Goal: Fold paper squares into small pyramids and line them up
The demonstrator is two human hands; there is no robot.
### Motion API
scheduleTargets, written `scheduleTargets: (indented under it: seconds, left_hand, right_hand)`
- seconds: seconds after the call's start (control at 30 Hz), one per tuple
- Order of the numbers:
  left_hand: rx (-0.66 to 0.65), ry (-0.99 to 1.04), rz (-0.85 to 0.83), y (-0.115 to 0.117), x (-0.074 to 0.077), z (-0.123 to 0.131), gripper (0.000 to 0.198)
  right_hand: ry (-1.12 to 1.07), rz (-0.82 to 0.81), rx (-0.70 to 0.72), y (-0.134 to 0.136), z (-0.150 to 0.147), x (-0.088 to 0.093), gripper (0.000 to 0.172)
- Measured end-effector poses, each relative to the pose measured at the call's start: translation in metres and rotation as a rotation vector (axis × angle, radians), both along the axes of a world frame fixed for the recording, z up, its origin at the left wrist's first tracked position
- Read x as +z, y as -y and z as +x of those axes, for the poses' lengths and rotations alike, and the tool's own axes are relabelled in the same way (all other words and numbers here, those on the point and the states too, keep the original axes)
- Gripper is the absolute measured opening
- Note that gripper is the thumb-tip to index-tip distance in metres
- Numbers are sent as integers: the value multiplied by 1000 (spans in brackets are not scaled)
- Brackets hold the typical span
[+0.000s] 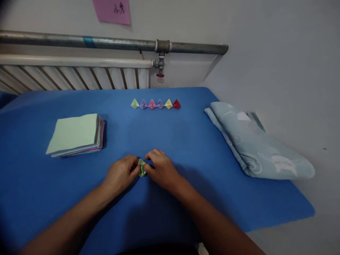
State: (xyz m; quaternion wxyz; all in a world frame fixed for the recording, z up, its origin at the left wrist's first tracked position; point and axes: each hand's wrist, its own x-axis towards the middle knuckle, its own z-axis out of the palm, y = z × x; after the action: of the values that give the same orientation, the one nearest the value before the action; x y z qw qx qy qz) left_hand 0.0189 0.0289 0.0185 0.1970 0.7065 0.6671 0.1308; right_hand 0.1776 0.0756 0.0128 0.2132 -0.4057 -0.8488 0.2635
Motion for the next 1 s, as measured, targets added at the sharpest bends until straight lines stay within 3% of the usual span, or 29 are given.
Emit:
scheduleTargets:
  seconds: [0.47,0.8,1.0]
  left_hand:
    - [35,-14,-23,-3,1,2,17]
    - [-7,117,-56,-7,2,-5,10]
    - [-4,128,-46,-7,1,-7,8]
  right_hand:
    - [18,13,-5,-4,-5,-1,13]
    - [25,-184,-17,-6,-2,8,12]
    - [71,-173,-12,-7,-2,9,16]
